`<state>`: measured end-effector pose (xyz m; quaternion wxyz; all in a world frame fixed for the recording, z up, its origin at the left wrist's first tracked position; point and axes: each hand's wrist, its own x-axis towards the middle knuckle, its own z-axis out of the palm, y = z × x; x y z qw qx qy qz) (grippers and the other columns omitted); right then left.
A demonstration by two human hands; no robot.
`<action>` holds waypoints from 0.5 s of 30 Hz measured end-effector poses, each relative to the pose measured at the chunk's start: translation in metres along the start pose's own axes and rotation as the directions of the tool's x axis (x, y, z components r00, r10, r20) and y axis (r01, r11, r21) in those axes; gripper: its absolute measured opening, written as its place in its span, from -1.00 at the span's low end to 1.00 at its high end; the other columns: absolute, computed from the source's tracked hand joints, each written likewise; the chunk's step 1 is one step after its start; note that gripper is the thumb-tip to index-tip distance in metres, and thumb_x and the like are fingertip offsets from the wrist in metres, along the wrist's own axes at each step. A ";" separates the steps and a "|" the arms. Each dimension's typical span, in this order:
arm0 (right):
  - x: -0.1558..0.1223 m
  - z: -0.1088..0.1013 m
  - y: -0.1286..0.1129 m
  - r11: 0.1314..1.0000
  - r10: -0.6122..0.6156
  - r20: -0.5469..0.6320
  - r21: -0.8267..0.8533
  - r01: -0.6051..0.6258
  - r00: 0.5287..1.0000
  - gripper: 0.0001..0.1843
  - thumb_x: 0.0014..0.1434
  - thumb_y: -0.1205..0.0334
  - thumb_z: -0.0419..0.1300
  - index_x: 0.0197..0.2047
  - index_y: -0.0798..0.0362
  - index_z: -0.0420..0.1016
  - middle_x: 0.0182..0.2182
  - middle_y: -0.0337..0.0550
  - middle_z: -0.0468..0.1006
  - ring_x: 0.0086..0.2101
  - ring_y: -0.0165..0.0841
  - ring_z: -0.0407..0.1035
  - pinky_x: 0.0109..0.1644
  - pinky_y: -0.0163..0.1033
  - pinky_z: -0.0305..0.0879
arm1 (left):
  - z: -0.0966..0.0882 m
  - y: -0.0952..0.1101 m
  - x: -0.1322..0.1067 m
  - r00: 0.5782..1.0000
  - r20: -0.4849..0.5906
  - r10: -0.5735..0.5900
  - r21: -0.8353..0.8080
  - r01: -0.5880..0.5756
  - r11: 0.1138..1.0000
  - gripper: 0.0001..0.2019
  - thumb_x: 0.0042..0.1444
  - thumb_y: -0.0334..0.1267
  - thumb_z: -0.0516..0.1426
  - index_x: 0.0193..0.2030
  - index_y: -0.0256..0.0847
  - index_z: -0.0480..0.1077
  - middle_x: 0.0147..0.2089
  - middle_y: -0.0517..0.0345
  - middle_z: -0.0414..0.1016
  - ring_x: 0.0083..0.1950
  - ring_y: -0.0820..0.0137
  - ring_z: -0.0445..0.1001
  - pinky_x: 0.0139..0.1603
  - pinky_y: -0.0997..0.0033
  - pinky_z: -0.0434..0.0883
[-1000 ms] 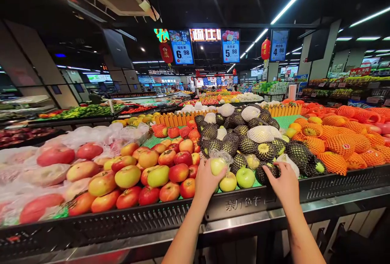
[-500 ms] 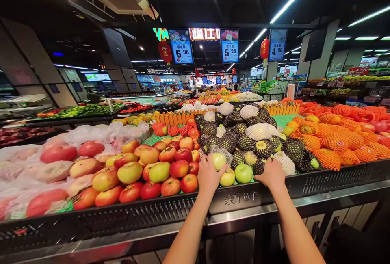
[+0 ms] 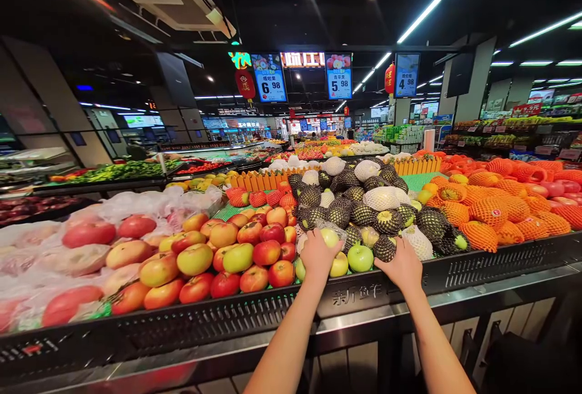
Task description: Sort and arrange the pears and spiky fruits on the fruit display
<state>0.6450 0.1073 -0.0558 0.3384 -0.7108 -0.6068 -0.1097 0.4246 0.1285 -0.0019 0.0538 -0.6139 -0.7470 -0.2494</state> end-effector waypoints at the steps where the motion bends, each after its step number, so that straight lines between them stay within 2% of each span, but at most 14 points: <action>1: 0.000 0.001 0.000 1.000 -0.005 -0.002 -0.003 0.005 1.000 -0.30 0.06 -0.11 0.34 0.13 0.14 0.29 -0.01 0.08 0.47 0.04 -0.03 0.41 -0.09 -0.10 0.36 | 0.000 0.001 0.001 1.000 0.008 0.006 0.000 -0.006 1.000 -0.34 0.17 0.19 0.27 0.13 -0.37 0.28 0.08 -0.21 0.38 0.05 -0.05 0.49 -0.11 0.15 0.49; 6: -0.001 0.003 0.001 1.000 0.005 0.007 0.029 -0.005 1.000 -0.32 0.06 -0.09 0.34 0.13 0.12 0.29 -0.02 0.05 0.47 0.05 -0.04 0.40 -0.08 -0.10 0.37 | 0.002 -0.003 -0.001 0.999 0.017 0.030 -0.028 -0.030 0.999 -0.32 0.17 0.21 0.27 0.12 -0.37 0.28 0.11 -0.23 0.32 0.18 -0.08 0.39 0.08 0.09 0.45; 10: -0.005 0.006 0.001 0.995 0.020 -0.077 0.096 -0.013 0.997 -0.31 0.05 -0.08 0.33 0.14 0.09 0.28 -0.03 0.02 0.47 0.03 -0.04 0.41 -0.10 -0.09 0.38 | 0.002 -0.004 -0.009 0.999 0.008 0.039 -0.055 -0.039 0.998 -0.35 0.26 0.19 0.19 0.16 -0.40 0.24 0.14 -0.23 0.31 0.23 -0.07 0.34 0.19 0.07 0.40; 12: -0.008 0.009 0.002 0.992 0.014 -0.137 0.123 0.003 0.990 -0.32 0.06 -0.09 0.31 0.14 0.07 0.27 -0.03 0.03 0.48 0.02 -0.03 0.41 -0.11 -0.08 0.38 | 0.000 -0.005 -0.011 0.999 0.016 0.044 -0.062 -0.043 0.997 -0.42 0.30 0.12 0.16 0.19 -0.36 0.23 0.15 -0.19 0.33 0.24 -0.04 0.35 0.17 0.08 0.42; 15: -0.010 0.014 0.004 0.989 -0.009 -0.209 0.145 0.040 0.978 -0.31 0.09 -0.13 0.28 0.16 0.07 0.25 0.00 0.05 0.47 0.02 -0.02 0.40 -0.09 -0.05 0.39 | -0.005 -0.006 -0.006 0.996 0.076 0.051 -0.060 -0.047 0.997 -0.52 0.29 0.06 0.20 0.12 -0.28 0.27 0.13 -0.09 0.40 0.18 -0.01 0.43 0.00 0.10 0.48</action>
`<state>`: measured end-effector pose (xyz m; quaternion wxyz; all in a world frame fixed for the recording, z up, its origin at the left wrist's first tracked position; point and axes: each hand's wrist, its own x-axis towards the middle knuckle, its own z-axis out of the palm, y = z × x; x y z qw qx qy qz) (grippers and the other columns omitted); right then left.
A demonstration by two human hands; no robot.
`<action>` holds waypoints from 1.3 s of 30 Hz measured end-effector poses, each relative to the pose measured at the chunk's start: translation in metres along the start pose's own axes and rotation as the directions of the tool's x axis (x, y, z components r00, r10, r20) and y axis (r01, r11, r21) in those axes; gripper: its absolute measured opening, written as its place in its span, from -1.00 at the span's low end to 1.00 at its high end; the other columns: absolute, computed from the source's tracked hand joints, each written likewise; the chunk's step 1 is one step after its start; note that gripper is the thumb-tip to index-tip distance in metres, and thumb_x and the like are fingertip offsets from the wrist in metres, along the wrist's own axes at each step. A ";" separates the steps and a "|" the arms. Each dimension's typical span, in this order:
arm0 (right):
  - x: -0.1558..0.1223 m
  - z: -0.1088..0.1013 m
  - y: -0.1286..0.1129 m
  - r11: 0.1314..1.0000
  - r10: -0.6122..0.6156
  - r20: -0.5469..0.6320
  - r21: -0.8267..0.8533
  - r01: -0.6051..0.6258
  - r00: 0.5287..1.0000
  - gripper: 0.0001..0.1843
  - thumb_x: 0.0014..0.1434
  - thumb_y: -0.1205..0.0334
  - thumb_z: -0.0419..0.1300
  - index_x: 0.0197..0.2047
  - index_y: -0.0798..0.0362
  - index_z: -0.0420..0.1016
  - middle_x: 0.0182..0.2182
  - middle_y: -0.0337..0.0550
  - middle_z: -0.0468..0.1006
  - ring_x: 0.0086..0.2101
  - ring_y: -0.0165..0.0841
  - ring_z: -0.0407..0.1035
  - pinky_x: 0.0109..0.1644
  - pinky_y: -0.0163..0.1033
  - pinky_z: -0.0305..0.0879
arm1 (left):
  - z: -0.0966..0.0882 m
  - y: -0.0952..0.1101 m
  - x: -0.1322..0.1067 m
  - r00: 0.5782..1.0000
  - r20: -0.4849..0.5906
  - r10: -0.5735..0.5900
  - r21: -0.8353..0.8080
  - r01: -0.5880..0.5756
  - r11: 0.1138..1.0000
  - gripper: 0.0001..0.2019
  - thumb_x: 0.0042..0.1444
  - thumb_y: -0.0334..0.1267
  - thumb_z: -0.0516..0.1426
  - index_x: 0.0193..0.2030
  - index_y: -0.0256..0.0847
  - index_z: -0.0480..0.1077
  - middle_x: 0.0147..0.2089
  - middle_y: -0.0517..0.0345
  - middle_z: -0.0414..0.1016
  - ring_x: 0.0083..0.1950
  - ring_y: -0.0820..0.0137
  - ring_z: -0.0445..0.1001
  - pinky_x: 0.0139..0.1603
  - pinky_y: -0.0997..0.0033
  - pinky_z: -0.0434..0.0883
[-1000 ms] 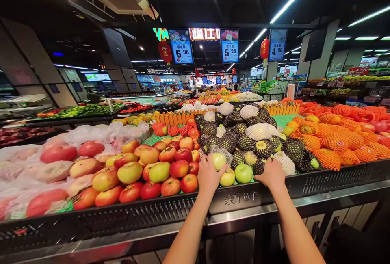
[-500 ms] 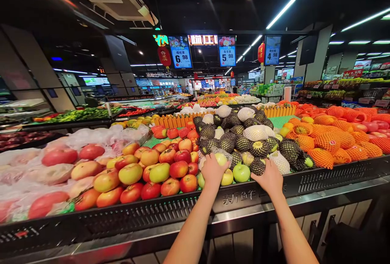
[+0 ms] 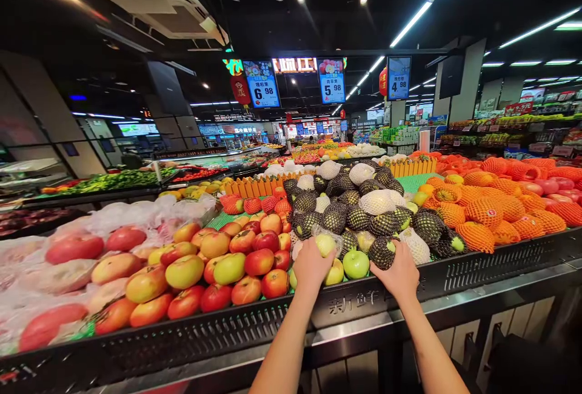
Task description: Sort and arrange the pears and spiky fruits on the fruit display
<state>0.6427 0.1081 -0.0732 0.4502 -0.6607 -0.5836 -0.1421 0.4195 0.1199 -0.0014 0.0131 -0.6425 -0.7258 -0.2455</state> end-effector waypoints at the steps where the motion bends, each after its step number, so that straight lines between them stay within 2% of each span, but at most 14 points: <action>1: -0.001 0.001 0.001 1.000 -0.011 -0.007 0.002 0.011 1.000 -0.30 0.10 -0.14 0.27 0.17 0.08 0.25 0.01 0.06 0.47 0.03 -0.02 0.40 -0.08 -0.04 0.39 | -0.002 0.000 0.003 1.000 0.025 0.002 0.006 -0.003 1.000 -0.53 0.27 0.06 0.22 0.09 -0.28 0.29 0.12 -0.07 0.42 0.15 -0.01 0.46 -0.04 0.10 0.49; 5: -0.001 0.002 0.001 1.000 -0.013 0.014 0.001 0.013 1.000 -0.31 0.13 -0.15 0.24 0.18 0.09 0.25 0.01 0.08 0.46 0.03 -0.01 0.41 -0.08 -0.05 0.41 | -0.008 0.002 0.012 0.997 0.082 0.006 0.040 -0.009 0.999 -0.43 0.16 0.04 0.33 0.11 -0.31 0.28 0.12 -0.09 0.43 0.11 -0.03 0.48 -0.05 0.09 0.49; 12: -0.002 0.001 0.001 1.000 -0.015 0.014 0.006 0.015 1.000 -0.31 0.15 -0.17 0.21 0.19 0.09 0.25 0.01 0.09 0.46 0.04 -0.01 0.39 -0.05 -0.03 0.42 | -0.012 0.009 0.014 0.993 0.113 -0.026 0.088 0.016 0.996 -0.34 0.15 0.06 0.34 0.18 -0.31 0.22 0.15 -0.21 0.36 0.15 -0.08 0.46 -0.02 0.08 0.49; 16: -0.003 0.002 0.002 1.000 -0.018 0.002 -0.003 0.018 1.000 -0.30 0.15 -0.18 0.21 0.19 0.11 0.25 0.03 0.09 0.46 0.05 -0.01 0.40 -0.02 -0.03 0.42 | -0.011 0.012 0.014 0.993 0.103 -0.056 0.075 0.048 0.996 -0.33 0.10 -0.01 0.40 0.15 -0.36 0.22 0.15 -0.22 0.38 0.14 -0.02 0.48 0.01 0.15 0.48; 20: -0.003 0.003 0.003 1.000 -0.026 -0.007 0.006 0.026 1.000 -0.29 0.16 -0.18 0.21 0.21 0.11 0.24 0.04 0.08 0.46 0.06 -0.03 0.39 -0.03 -0.06 0.41 | -0.009 0.016 0.018 0.991 0.085 -0.102 0.052 0.097 0.994 -0.24 0.02 0.04 0.45 0.15 -0.38 0.22 0.17 -0.25 0.41 0.12 0.00 0.50 -0.01 0.19 0.48; 24: -0.002 0.003 0.003 1.000 -0.017 0.005 0.000 0.017 1.000 -0.27 0.15 -0.19 0.20 0.22 0.10 0.24 0.06 0.09 0.44 0.06 -0.03 0.38 -0.06 -0.07 0.41 | -0.008 0.021 0.030 0.983 0.112 -0.148 0.051 0.143 0.988 -0.13 -0.13 0.00 0.54 0.15 -0.45 0.24 0.09 -0.33 0.47 0.09 -0.02 0.53 0.00 0.19 0.48; 27: -0.001 0.002 0.002 1.000 -0.003 0.002 0.020 0.003 1.000 -0.28 0.14 -0.19 0.19 0.22 0.09 0.25 0.05 0.10 0.45 0.05 -0.02 0.38 -0.08 -0.06 0.41 | -0.012 0.027 0.028 0.983 0.105 -0.148 0.045 0.143 0.989 -0.14 -0.17 -0.11 0.56 0.13 -0.54 0.28 0.02 -0.41 0.49 0.06 -0.07 0.53 0.01 0.14 0.49; 29: -0.001 0.003 0.003 0.998 -0.003 -0.022 0.066 0.004 1.000 -0.29 0.11 -0.18 0.20 0.20 0.08 0.26 0.04 0.10 0.45 0.05 -0.02 0.39 -0.06 -0.05 0.42 | -0.017 0.033 0.015 0.992 0.054 -0.111 0.035 0.109 0.993 -0.21 -0.14 -0.20 0.55 0.11 -0.57 0.29 0.04 -0.48 0.45 0.12 -0.16 0.48 0.05 0.04 0.49; 31: -0.003 0.007 0.006 0.992 -0.007 -0.083 0.125 0.017 0.997 -0.27 0.09 -0.16 0.23 0.19 0.10 0.24 0.06 0.13 0.44 0.08 0.00 0.37 0.01 -0.01 0.42 | -0.020 0.044 -0.005 1.000 -0.028 -0.007 0.006 0.007 1.000 -0.34 0.00 -0.26 0.47 0.13 -0.52 0.30 0.16 -0.49 0.36 0.24 -0.19 0.36 0.17 -0.04 0.43; 33: -0.005 0.013 0.010 0.983 -0.006 -0.158 0.179 0.034 0.987 -0.23 0.07 -0.15 0.25 0.20 0.13 0.20 0.08 0.20 0.41 0.11 0.03 0.34 0.08 0.04 0.41 | -0.018 0.057 -0.026 0.981 -0.084 0.173 -0.055 -0.178 0.982 -0.56 0.22 -0.28 0.30 0.17 -0.35 0.31 0.25 -0.24 0.33 0.31 0.02 0.30 0.32 0.09 0.33; 35: -0.009 0.019 0.015 0.974 0.008 -0.216 0.222 0.041 0.976 -0.21 0.08 -0.13 0.25 0.21 0.17 0.15 0.10 0.28 0.37 0.14 0.08 0.31 0.12 0.11 0.40 | -0.009 0.070 -0.042 0.938 -0.092 0.334 -0.141 -0.344 0.928 -0.69 0.34 -0.20 0.19 0.16 -0.19 0.32 0.21 0.02 0.40 0.28 0.26 0.34 0.33 0.32 0.30; 37: -0.011 0.022 0.019 0.961 0.007 -0.243 0.269 0.060 0.970 -0.26 0.12 -0.06 0.21 0.22 0.18 0.11 0.14 0.34 0.31 0.16 0.11 0.29 0.13 0.16 0.40 | 0.004 0.082 -0.049 0.914 -0.056 0.403 -0.277 -0.402 0.873 -0.56 0.30 -0.06 0.24 0.20 -0.19 0.29 0.19 0.05 0.43 0.25 0.29 0.38 0.32 0.36 0.32; 39: -0.013 0.020 0.021 0.940 -0.034 -0.234 0.323 0.110 0.972 -0.39 0.17 0.09 0.15 0.22 0.13 0.09 0.19 0.34 0.24 0.18 0.07 0.29 0.16 0.17 0.38 | 0.017 0.091 -0.049 0.905 0.008 0.425 -0.418 -0.383 0.824 -0.39 0.18 -0.01 0.33 0.24 -0.26 0.26 0.21 -0.06 0.44 0.27 0.16 0.38 0.34 0.21 0.32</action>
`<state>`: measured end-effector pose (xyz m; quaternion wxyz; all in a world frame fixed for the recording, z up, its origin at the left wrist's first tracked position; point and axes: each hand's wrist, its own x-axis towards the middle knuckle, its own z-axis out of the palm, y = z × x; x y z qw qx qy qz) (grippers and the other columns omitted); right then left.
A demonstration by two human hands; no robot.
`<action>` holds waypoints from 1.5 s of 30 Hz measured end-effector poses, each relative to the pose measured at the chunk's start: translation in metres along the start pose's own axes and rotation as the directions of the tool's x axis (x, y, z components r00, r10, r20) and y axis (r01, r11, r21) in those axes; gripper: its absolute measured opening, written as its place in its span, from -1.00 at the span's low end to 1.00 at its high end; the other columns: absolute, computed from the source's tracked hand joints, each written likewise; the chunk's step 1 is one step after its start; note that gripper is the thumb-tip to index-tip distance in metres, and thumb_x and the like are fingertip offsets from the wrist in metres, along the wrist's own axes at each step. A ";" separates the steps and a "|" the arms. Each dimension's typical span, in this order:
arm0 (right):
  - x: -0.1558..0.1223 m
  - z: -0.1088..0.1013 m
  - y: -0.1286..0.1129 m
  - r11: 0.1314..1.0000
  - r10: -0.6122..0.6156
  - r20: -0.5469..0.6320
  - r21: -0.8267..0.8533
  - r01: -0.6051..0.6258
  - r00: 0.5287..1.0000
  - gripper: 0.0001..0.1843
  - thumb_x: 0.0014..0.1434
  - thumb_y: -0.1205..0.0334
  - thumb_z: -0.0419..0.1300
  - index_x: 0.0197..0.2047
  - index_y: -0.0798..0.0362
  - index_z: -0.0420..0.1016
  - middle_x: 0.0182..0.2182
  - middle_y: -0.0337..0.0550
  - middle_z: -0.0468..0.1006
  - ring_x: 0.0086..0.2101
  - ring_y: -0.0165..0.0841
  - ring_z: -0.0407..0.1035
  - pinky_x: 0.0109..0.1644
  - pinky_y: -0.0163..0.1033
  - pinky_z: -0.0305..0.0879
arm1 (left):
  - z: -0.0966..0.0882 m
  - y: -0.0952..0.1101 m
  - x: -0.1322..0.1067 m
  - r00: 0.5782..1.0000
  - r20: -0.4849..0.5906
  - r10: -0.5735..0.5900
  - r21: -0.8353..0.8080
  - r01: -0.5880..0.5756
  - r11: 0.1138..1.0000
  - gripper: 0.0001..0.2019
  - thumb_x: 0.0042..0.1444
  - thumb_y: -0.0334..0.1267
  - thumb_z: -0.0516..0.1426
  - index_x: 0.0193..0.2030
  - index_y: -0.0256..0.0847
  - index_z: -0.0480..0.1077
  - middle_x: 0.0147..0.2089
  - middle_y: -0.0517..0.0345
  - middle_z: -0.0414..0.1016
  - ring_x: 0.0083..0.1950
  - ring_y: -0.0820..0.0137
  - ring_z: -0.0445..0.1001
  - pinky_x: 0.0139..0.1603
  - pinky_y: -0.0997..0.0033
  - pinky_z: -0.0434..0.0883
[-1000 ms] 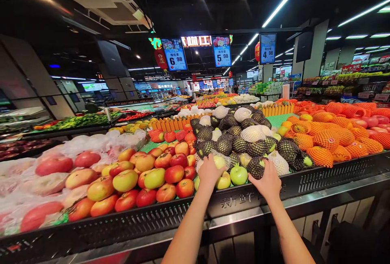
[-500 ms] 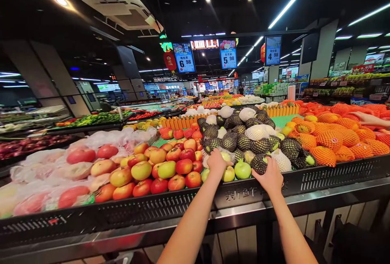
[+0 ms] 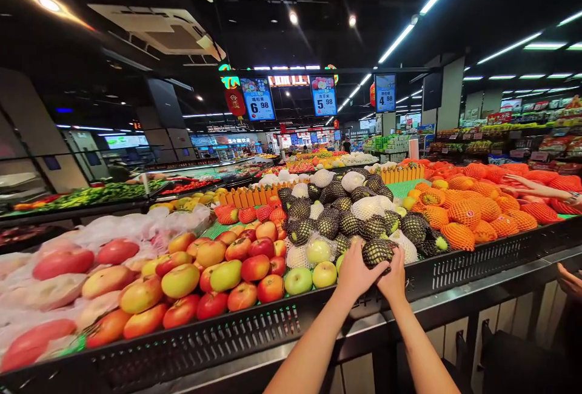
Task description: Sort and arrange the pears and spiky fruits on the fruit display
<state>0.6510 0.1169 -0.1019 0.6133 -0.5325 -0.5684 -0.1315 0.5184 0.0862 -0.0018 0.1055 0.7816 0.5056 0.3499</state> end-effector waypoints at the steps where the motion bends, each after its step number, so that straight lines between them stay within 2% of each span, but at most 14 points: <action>1: 0.001 -0.003 -0.001 0.999 -0.025 0.027 0.035 0.024 0.999 -0.44 0.18 0.17 0.12 0.21 0.10 0.10 0.20 0.30 0.21 0.18 0.04 0.29 0.18 0.16 0.38 | 0.005 0.000 0.003 0.999 0.035 0.002 -0.060 0.000 0.998 -0.37 0.15 -0.03 0.35 0.24 -0.26 0.26 0.20 -0.08 0.45 0.26 0.10 0.39 0.32 0.14 0.33; 5: 0.006 -0.018 -0.009 0.984 -0.121 0.115 0.147 0.104 0.986 -0.41 0.10 0.29 0.18 0.19 0.04 0.12 0.19 0.20 0.19 0.18 -0.05 0.28 0.25 0.11 0.35 | 0.011 -0.006 0.012 0.997 0.082 0.013 -0.127 -0.003 0.992 -0.39 0.03 -0.12 0.37 0.16 -0.23 0.26 0.04 -0.07 0.52 0.08 0.00 0.50 0.12 0.05 0.44; 10: 0.016 -0.042 -0.019 0.966 -0.229 0.216 0.168 0.195 0.949 -0.25 0.01 0.26 0.32 0.25 0.03 0.18 0.25 0.18 0.19 0.26 0.03 0.18 0.32 0.22 0.25 | 0.016 -0.021 0.011 0.999 -0.036 -0.015 -0.270 0.005 0.963 -0.37 -0.11 -0.24 0.34 0.12 -0.13 0.23 0.02 0.05 0.51 0.04 0.09 0.51 0.14 0.10 0.42; 13: 0.021 -0.056 -0.030 0.945 -0.313 0.145 0.141 0.294 0.938 -0.42 0.18 0.21 0.29 0.25 -0.01 0.30 0.21 0.15 0.27 0.21 0.00 0.24 0.24 0.22 0.31 | 0.022 -0.030 0.009 0.989 -0.144 -0.029 -0.506 -0.049 0.861 -0.36 -0.13 -0.20 0.32 0.14 -0.12 0.25 0.07 0.05 0.49 0.09 0.12 0.48 0.20 0.08 0.38; 18: 0.024 -0.067 -0.059 0.901 -0.364 -0.016 0.248 0.356 0.931 -0.69 0.35 0.41 0.16 0.12 0.00 0.46 -0.06 -0.04 0.51 -0.02 -0.29 0.42 0.10 -0.15 0.40 | 0.019 -0.034 0.008 0.961 -0.269 -0.055 -0.733 -0.168 0.659 -0.36 -0.08 -0.10 0.29 0.14 -0.22 0.23 0.06 -0.07 0.45 0.07 0.14 0.46 0.17 0.08 0.40; 22: 0.021 -0.065 -0.077 0.875 -0.378 0.015 0.332 0.352 0.926 -0.69 0.37 0.48 0.11 0.09 0.00 0.49 -0.05 -0.08 0.56 -0.01 -0.37 0.46 0.12 -0.26 0.42 | 0.013 -0.037 0.000 0.927 -0.372 -0.049 -0.718 -0.254 0.648 -0.27 -0.14 -0.09 0.32 0.19 -0.22 0.24 0.13 -0.07 0.41 0.11 0.11 0.43 0.20 0.07 0.39; 27: 0.013 -0.053 -0.071 0.913 -0.197 0.002 0.365 0.183 0.980 -0.77 0.39 0.34 0.15 0.08 -0.02 0.45 -0.06 -0.08 0.56 -0.06 -0.35 0.49 -0.04 -0.31 0.52 | 0.007 -0.043 -0.016 0.846 -0.530 0.065 -0.518 -0.383 0.765 -0.19 -0.23 -0.16 0.35 0.26 -0.05 0.26 0.19 0.05 0.37 0.20 0.07 0.38 0.29 -0.04 0.33; 30: 0.010 -0.033 -0.049 0.955 -0.143 0.057 0.271 0.122 0.988 -0.66 0.43 0.22 0.04 0.22 0.03 0.36 0.08 0.06 0.51 0.05 -0.17 0.46 0.07 0.01 0.53 | 0.009 -0.045 -0.015 0.785 -0.595 0.172 -0.329 -0.433 0.839 -0.16 -0.23 -0.27 0.38 0.27 -0.02 0.24 0.16 0.04 0.37 0.18 0.08 0.38 0.25 -0.06 0.38; 33: 0.011 -0.009 -0.023 0.984 -0.164 0.096 0.084 0.156 0.982 -0.57 0.39 0.21 -0.01 0.24 0.15 0.36 0.18 0.21 0.43 0.17 0.06 0.34 0.20 0.38 0.34 | 0.016 -0.051 -0.008 0.767 -0.603 0.217 -0.231 -0.428 0.873 -0.17 -0.20 -0.36 0.38 0.26 -0.07 0.22 0.13 -0.02 0.39 0.15 0.08 0.39 0.23 -0.12 0.41; 35: 0.011 -0.001 -0.010 0.979 -0.202 0.119 0.019 0.201 0.972 -0.60 0.36 0.22 0.00 0.17 0.17 0.43 0.18 0.21 0.43 0.19 0.09 0.31 0.22 0.39 0.31 | 0.022 -0.056 -0.005 0.776 -0.602 0.186 -0.230 -0.392 0.891 -0.19 -0.19 -0.38 0.36 0.26 -0.08 0.22 0.12 -0.03 0.40 0.14 0.07 0.39 0.22 -0.17 0.41; 38: 0.012 -0.003 -0.003 0.976 -0.219 0.112 0.024 0.217 0.969 -0.67 0.40 0.18 0.05 0.11 0.12 0.47 0.14 0.13 0.48 0.13 -0.02 0.38 0.19 0.22 0.39 | 0.027 -0.063 -0.006 0.773 -0.626 0.099 -0.277 -0.340 0.899 -0.19 -0.22 -0.37 0.32 0.26 -0.05 0.24 0.14 -0.02 0.40 0.17 0.03 0.39 0.24 -0.26 0.37; 41: 0.013 -0.014 -0.006 0.982 -0.188 -0.015 -0.009 0.188 0.982 -0.68 0.40 0.10 0.14 0.09 0.09 0.48 0.08 0.08 0.51 0.05 -0.10 0.44 0.13 0.07 0.42 | 0.023 -0.066 -0.014 0.748 -0.664 -0.015 -0.377 -0.316 0.871 -0.19 -0.23 -0.33 0.30 0.27 -0.05 0.25 0.19 -0.03 0.39 0.19 0.02 0.40 0.25 -0.21 0.36; 43: 0.011 -0.021 -0.009 0.982 -0.190 -0.133 -0.050 0.185 0.973 -0.73 0.37 0.09 0.20 0.01 0.08 0.52 -0.02 0.03 0.54 -0.03 -0.15 0.46 0.08 -0.01 0.42 | 0.014 -0.066 -0.022 0.701 -0.706 -0.100 -0.452 -0.337 0.826 -0.19 -0.19 -0.26 0.34 0.29 -0.10 0.25 0.21 -0.07 0.38 0.19 0.05 0.42 0.24 -0.06 0.39; 45: 0.008 -0.024 -0.011 0.978 -0.205 -0.197 -0.070 0.195 0.959 -0.81 0.36 0.11 0.24 -0.12 0.06 0.52 -0.16 -0.05 0.55 -0.13 -0.22 0.47 0.02 -0.10 0.41 | 0.001 -0.067 -0.032 0.612 -0.771 -0.178 -0.484 -0.381 0.788 -0.19 -0.15 -0.17 0.40 0.27 -0.17 0.26 0.20 -0.10 0.38 0.17 0.11 0.44 0.22 0.13 0.41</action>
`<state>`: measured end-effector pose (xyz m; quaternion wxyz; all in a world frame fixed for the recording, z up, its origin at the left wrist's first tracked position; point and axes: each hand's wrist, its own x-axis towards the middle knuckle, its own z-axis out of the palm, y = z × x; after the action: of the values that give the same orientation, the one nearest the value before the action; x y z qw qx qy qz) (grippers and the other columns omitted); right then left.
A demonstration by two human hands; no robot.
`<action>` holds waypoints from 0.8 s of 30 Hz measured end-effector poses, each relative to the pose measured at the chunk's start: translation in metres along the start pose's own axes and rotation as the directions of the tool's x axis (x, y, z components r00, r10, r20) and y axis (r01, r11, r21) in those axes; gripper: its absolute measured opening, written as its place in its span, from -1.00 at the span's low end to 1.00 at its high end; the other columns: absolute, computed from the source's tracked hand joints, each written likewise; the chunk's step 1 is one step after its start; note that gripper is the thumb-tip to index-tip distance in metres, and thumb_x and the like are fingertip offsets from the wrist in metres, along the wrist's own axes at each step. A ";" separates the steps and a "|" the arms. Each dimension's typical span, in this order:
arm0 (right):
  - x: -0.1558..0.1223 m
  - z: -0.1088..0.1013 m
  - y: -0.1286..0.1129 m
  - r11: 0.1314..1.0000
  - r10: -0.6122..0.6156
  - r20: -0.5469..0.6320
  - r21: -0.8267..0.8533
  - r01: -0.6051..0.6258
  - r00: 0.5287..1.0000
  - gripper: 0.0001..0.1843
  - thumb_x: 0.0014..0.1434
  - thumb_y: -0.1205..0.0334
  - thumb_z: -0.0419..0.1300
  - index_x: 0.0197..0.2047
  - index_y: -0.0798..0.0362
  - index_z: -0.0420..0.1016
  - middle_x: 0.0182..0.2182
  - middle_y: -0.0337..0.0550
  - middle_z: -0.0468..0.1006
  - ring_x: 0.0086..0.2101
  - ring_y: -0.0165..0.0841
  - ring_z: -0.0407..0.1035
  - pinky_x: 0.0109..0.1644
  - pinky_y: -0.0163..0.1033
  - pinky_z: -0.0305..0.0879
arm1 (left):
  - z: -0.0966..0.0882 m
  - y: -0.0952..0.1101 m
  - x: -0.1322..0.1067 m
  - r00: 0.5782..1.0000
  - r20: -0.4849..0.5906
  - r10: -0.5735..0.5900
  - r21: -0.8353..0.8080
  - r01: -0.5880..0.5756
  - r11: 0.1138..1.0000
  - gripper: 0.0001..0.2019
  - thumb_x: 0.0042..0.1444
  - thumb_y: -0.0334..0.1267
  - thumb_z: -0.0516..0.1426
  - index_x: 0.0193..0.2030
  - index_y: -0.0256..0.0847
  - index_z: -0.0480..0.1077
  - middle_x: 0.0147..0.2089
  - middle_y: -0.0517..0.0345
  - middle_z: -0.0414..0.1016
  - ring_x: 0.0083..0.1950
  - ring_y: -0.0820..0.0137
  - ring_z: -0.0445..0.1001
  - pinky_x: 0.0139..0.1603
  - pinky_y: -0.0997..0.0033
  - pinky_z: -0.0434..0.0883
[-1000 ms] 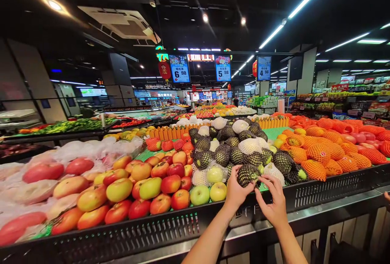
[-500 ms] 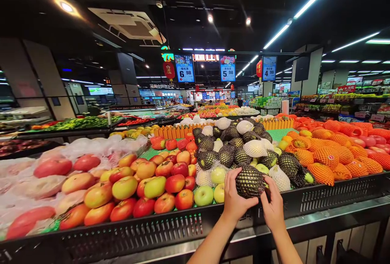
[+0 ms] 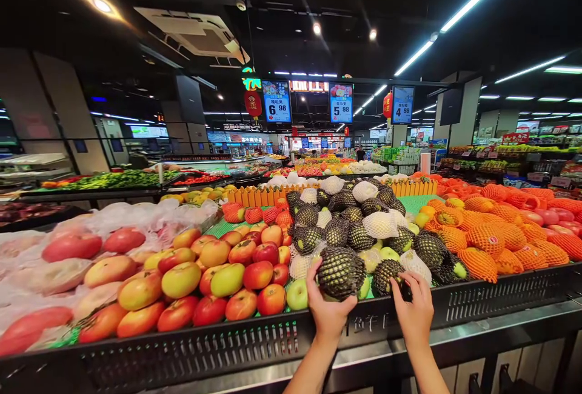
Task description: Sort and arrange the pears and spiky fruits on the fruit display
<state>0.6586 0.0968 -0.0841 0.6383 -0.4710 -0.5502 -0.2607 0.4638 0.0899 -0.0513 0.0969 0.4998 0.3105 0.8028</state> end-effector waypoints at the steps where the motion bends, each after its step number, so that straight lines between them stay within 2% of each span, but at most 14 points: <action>1: -0.002 0.000 0.000 1.000 0.001 -0.004 -0.003 -0.001 1.000 -0.82 0.36 0.11 0.24 -0.16 0.06 0.51 -0.21 -0.09 0.54 -0.17 -0.24 0.47 0.00 -0.13 0.40 | -0.007 0.005 0.003 0.997 -0.072 0.013 -0.016 -0.014 1.000 -0.19 -0.14 -0.14 0.43 0.26 -0.20 0.27 0.18 -0.10 0.39 0.14 0.15 0.45 0.19 0.22 0.42; 4: -0.006 0.002 0.001 0.996 0.056 0.064 -0.070 -0.052 0.996 -0.70 0.34 -0.02 0.23 -0.11 0.07 0.49 -0.20 -0.07 0.56 -0.17 -0.19 0.47 -0.02 -0.10 0.41 | -0.032 0.019 0.015 0.963 -0.259 0.078 0.021 -0.075 0.997 -0.22 -0.11 -0.13 0.43 0.24 -0.24 0.28 0.10 -0.05 0.41 0.05 0.24 0.46 0.10 0.36 0.44; 5: -0.007 0.004 0.002 0.990 0.087 0.105 -0.119 -0.074 0.991 -0.64 0.32 -0.05 0.24 -0.04 0.08 0.49 -0.15 -0.04 0.56 -0.14 -0.15 0.47 -0.01 -0.06 0.41 | -0.041 0.022 0.020 0.944 -0.311 0.106 0.047 -0.096 0.994 -0.22 -0.12 -0.13 0.43 0.24 -0.24 0.27 0.08 -0.04 0.40 0.03 0.26 0.46 0.10 0.34 0.44; 7: -0.005 0.006 0.003 0.968 0.140 0.215 -0.237 -0.087 0.967 -0.53 0.24 0.04 0.29 0.11 0.14 0.44 -0.05 0.05 0.56 -0.06 -0.06 0.46 0.02 -0.01 0.41 | -0.058 0.026 0.030 0.904 -0.399 0.155 0.100 -0.125 0.987 -0.20 -0.16 -0.12 0.44 0.21 -0.26 0.26 0.09 -0.04 0.37 0.04 0.24 0.44 0.18 0.23 0.41; 11: 0.011 0.012 -0.007 0.896 0.231 0.460 -0.444 -0.004 0.857 -0.33 0.07 0.32 0.35 0.25 0.22 0.34 0.11 0.13 0.50 0.08 0.00 0.37 0.08 -0.03 0.39 | -0.084 0.029 0.045 0.831 -0.506 0.230 0.169 -0.166 0.972 -0.14 -0.27 -0.12 0.44 0.19 -0.30 0.23 0.14 -0.12 0.31 0.16 0.11 0.38 0.37 -0.04 0.25; 14: 0.030 0.020 -0.018 0.823 0.325 0.555 -0.565 0.060 0.766 -0.36 0.00 0.32 0.40 0.16 0.23 0.41 -0.01 0.16 0.54 0.03 0.05 0.37 0.02 0.01 0.38 | -0.095 0.032 0.050 0.797 -0.540 0.270 0.206 -0.186 0.961 -0.16 -0.26 -0.16 0.40 0.19 -0.31 0.21 0.17 -0.16 0.29 0.21 0.09 0.36 0.41 -0.08 0.20; 17: 0.042 0.027 -0.021 0.786 0.379 0.588 -0.612 0.087 0.714 -0.39 -0.08 0.26 0.47 0.04 0.22 0.46 -0.10 0.19 0.55 0.01 0.11 0.37 -0.04 0.05 0.38 | -0.105 0.034 0.052 0.774 -0.551 0.311 0.222 -0.224 0.949 -0.18 -0.24 -0.23 0.38 0.20 -0.32 0.20 0.18 -0.15 0.29 0.21 0.11 0.36 0.41 -0.05 0.20; 20: 0.039 0.030 -0.012 0.824 0.344 0.598 -0.561 0.072 0.724 -0.37 -0.10 0.16 0.47 0.02 0.21 0.45 -0.13 0.14 0.55 -0.03 0.11 0.37 -0.07 0.05 0.37 | -0.117 0.036 0.054 0.734 -0.569 0.370 0.244 -0.278 0.929 -0.22 -0.22 -0.24 0.37 0.19 -0.33 0.22 0.14 -0.11 0.31 0.20 0.10 0.37 0.42 -0.06 0.20; 22: 0.031 0.028 -0.003 0.878 0.272 0.555 -0.477 0.032 0.786 -0.33 -0.12 0.09 0.46 0.03 0.18 0.42 -0.14 0.09 0.55 -0.07 0.08 0.37 -0.06 0.05 0.37 | -0.125 0.038 0.058 0.706 -0.582 0.405 0.281 -0.293 0.914 -0.23 -0.22 -0.22 0.36 0.17 -0.32 0.21 0.13 -0.11 0.31 0.20 0.08 0.36 0.42 -0.05 0.20; 24: 0.024 0.025 0.004 0.927 0.192 0.449 -0.376 -0.011 0.873 -0.28 -0.16 0.07 0.45 0.05 0.14 0.38 -0.14 0.06 0.55 -0.10 0.05 0.36 -0.04 0.03 0.38 | -0.133 0.041 0.062 0.684 -0.592 0.426 0.313 -0.293 0.904 -0.23 -0.25 -0.18 0.34 0.14 -0.30 0.19 0.11 -0.11 0.30 0.19 0.06 0.36 0.42 -0.04 0.23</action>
<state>0.6566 0.1255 -0.0641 0.3983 -0.6584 -0.6069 -0.1986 0.3252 0.0331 -0.0220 -0.2252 0.2496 0.2961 0.8941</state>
